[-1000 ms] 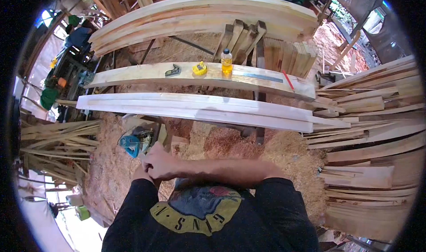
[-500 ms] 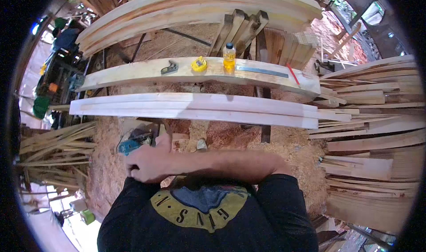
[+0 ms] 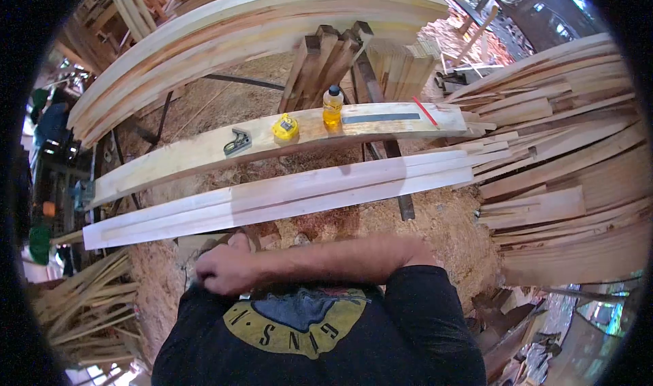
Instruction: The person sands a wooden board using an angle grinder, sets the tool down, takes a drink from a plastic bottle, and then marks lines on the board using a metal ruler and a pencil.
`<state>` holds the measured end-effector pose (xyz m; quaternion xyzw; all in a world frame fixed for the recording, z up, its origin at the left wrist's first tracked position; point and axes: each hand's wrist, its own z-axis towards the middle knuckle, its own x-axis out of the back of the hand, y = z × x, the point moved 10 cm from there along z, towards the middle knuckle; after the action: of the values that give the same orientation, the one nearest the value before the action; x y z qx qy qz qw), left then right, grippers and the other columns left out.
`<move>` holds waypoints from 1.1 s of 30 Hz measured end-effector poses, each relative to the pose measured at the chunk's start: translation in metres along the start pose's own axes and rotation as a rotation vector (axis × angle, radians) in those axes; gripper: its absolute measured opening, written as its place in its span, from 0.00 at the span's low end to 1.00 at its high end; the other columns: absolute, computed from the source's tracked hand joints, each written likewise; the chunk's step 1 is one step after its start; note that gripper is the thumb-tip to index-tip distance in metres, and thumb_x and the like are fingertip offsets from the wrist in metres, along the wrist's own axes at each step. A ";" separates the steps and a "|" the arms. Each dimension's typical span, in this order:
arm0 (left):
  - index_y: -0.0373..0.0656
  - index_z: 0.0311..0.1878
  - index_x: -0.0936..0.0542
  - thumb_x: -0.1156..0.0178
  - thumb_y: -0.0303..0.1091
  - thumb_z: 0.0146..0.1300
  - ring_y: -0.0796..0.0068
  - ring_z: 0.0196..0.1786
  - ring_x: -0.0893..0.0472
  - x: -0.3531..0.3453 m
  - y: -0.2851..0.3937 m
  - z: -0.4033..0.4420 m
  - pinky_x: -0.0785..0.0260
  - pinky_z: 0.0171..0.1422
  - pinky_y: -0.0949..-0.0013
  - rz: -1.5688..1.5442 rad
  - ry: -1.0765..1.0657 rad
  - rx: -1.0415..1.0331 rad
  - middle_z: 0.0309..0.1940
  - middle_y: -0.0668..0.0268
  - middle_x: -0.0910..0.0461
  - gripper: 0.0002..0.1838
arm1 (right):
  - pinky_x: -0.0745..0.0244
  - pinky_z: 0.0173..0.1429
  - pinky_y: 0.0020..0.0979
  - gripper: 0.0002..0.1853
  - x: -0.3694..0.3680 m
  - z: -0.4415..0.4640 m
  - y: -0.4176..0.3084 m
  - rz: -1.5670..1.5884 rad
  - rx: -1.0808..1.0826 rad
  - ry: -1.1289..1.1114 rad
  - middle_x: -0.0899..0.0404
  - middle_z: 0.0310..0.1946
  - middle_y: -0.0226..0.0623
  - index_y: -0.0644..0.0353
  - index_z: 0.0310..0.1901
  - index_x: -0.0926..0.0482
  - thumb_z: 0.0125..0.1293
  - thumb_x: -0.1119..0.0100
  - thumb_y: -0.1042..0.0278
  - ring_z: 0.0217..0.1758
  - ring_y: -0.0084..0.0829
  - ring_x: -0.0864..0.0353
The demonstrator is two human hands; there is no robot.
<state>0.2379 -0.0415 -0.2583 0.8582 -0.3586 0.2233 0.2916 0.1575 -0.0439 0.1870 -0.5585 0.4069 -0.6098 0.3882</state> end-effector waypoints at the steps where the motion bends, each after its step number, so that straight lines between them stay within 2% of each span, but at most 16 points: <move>1: 0.47 0.65 0.18 0.39 0.52 0.68 0.50 0.39 0.13 -0.001 -0.004 0.004 0.20 0.47 0.52 0.007 -0.019 -0.007 0.37 0.52 0.13 0.27 | 0.22 0.53 0.50 0.14 0.007 0.004 0.021 0.251 -0.117 -0.044 0.11 0.42 0.44 0.51 0.44 0.12 0.61 0.39 0.57 0.50 0.48 0.12; 2: 0.47 0.65 0.18 0.39 0.52 0.68 0.50 0.39 0.13 -0.002 -0.007 0.007 0.20 0.47 0.52 0.011 -0.042 -0.016 0.37 0.52 0.13 0.27 | 0.19 0.54 0.45 0.15 -0.015 0.024 0.067 0.077 -0.059 -0.098 0.12 0.42 0.50 0.57 0.44 0.13 0.62 0.39 0.57 0.50 0.52 0.12; 4: 0.47 0.65 0.18 0.39 0.52 0.68 0.50 0.39 0.13 -0.014 -0.021 0.012 0.20 0.47 0.52 0.021 -0.092 -0.042 0.36 0.52 0.13 0.27 | 0.18 0.55 0.47 0.17 -0.013 0.011 0.104 0.041 -0.107 -0.069 0.12 0.42 0.53 0.61 0.46 0.14 0.62 0.37 0.57 0.49 0.54 0.12; 6: 0.47 0.65 0.18 0.39 0.52 0.68 0.50 0.39 0.13 -0.023 -0.032 0.016 0.20 0.47 0.52 0.025 -0.128 -0.075 0.36 0.52 0.13 0.27 | 0.18 0.56 0.45 0.18 0.017 -0.011 0.128 0.076 -0.277 -0.032 0.12 0.42 0.51 0.62 0.47 0.14 0.61 0.35 0.58 0.48 0.50 0.12; 8: 0.47 0.65 0.18 0.39 0.52 0.68 0.50 0.39 0.13 -0.038 -0.044 0.021 0.20 0.47 0.52 0.017 -0.159 -0.120 0.36 0.52 0.13 0.27 | 0.18 0.55 0.42 0.16 0.059 -0.028 0.181 -0.033 -0.222 0.224 0.12 0.42 0.49 0.61 0.47 0.14 0.63 0.34 0.59 0.46 0.45 0.11; 10: 0.47 0.66 0.18 0.39 0.52 0.68 0.50 0.39 0.13 -0.061 -0.054 0.029 0.20 0.47 0.52 0.017 -0.193 -0.240 0.35 0.52 0.13 0.27 | 0.18 0.54 0.38 0.12 0.135 -0.078 0.209 0.080 -0.381 0.667 0.12 0.42 0.45 0.61 0.47 0.14 0.67 0.36 0.65 0.45 0.39 0.12; 12: 0.47 0.66 0.18 0.39 0.52 0.68 0.50 0.38 0.13 -0.091 -0.065 0.036 0.20 0.47 0.52 0.008 -0.208 -0.378 0.35 0.53 0.13 0.27 | 0.18 0.49 0.34 0.06 0.204 -0.128 0.227 -0.006 -0.254 1.119 0.14 0.36 0.44 0.64 0.43 0.15 0.67 0.36 0.73 0.41 0.34 0.13; 14: 0.47 0.67 0.20 0.39 0.53 0.69 0.51 0.38 0.13 -0.104 -0.068 0.022 0.20 0.47 0.53 -0.093 -0.184 -0.251 0.35 0.53 0.13 0.29 | 0.18 0.50 0.37 0.10 0.256 -0.164 0.234 -0.229 -0.291 1.334 0.16 0.38 0.44 0.65 0.45 0.17 0.64 0.33 0.71 0.42 0.39 0.13; 16: 0.45 0.62 0.17 0.41 0.58 0.71 0.52 0.43 0.12 -0.034 -0.021 -0.053 0.20 0.51 0.55 -0.314 0.078 -0.128 0.39 0.52 0.12 0.29 | 0.20 0.59 0.45 0.24 0.297 -0.170 0.242 -0.331 -0.326 1.401 0.17 0.49 0.51 0.65 0.56 0.22 0.61 0.28 0.64 0.52 0.48 0.15; 18: 0.42 0.59 0.17 0.41 0.61 0.72 0.53 0.47 0.11 -0.039 -0.029 -0.051 0.20 0.55 0.57 -0.574 0.161 -0.039 0.41 0.52 0.11 0.30 | 0.27 0.69 0.50 0.41 0.322 -0.157 0.262 -0.351 -0.327 1.312 0.22 0.59 0.60 0.68 0.67 0.30 0.56 0.24 0.57 0.64 0.56 0.22; 20: 0.41 0.58 0.16 0.38 0.58 0.72 0.54 0.50 0.11 0.065 0.073 -0.134 0.20 0.58 0.58 -0.366 0.221 -0.036 0.44 0.52 0.11 0.28 | 0.31 0.75 0.50 0.53 0.339 -0.134 0.287 -0.437 -0.320 1.244 0.28 0.66 0.65 0.72 0.73 0.38 0.52 0.19 0.53 0.72 0.60 0.28; 23: 0.41 0.57 0.14 0.35 0.53 0.71 0.57 0.49 0.10 0.093 0.105 -0.138 0.20 0.56 0.59 -0.460 0.208 -0.078 0.45 0.53 0.11 0.24 | 0.31 0.74 0.51 0.52 0.353 -0.115 0.303 -0.403 -0.282 1.249 0.29 0.67 0.63 0.69 0.73 0.39 0.52 0.19 0.55 0.72 0.60 0.28; 26: 0.41 0.52 0.13 0.35 0.50 0.71 0.61 0.46 0.10 0.149 0.157 -0.158 0.20 0.54 0.62 -0.531 0.399 -0.333 0.44 0.54 0.10 0.21 | 0.27 0.71 0.52 0.46 0.359 -0.109 0.313 -0.381 -0.350 1.280 0.24 0.63 0.58 0.64 0.71 0.34 0.53 0.21 0.58 0.67 0.59 0.24; 28: 0.40 0.50 0.13 0.34 0.41 0.72 0.62 0.43 0.11 0.190 0.195 -0.180 0.20 0.52 0.62 -0.572 0.521 -0.457 0.41 0.56 0.11 0.14 | 0.25 0.68 0.53 0.41 0.363 -0.110 0.320 -0.329 -0.407 1.264 0.20 0.59 0.55 0.61 0.68 0.30 0.54 0.22 0.60 0.64 0.59 0.21; 29: 0.39 0.49 0.13 0.34 0.39 0.71 0.62 0.43 0.11 0.211 0.212 -0.193 0.20 0.52 0.62 -0.578 0.592 -0.543 0.40 0.56 0.11 0.13 | 0.23 0.64 0.54 0.35 0.362 -0.113 0.305 -0.404 -0.357 1.305 0.17 0.54 0.53 0.59 0.64 0.28 0.55 0.24 0.62 0.58 0.59 0.18; 33: 0.40 0.47 0.12 0.34 0.30 0.70 0.60 0.48 0.13 0.281 0.269 -0.243 0.22 0.56 0.61 -0.501 0.780 -0.759 0.43 0.57 0.12 0.08 | 0.20 0.59 0.52 0.34 0.339 -0.116 0.219 -0.464 -0.088 1.221 0.17 0.51 0.54 0.60 0.63 0.27 0.56 0.24 0.61 0.54 0.60 0.17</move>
<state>0.1764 -0.1716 0.1771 0.6072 -0.0665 0.3024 0.7318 0.0203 -0.4318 0.1018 -0.2006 0.4475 -0.8681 -0.0775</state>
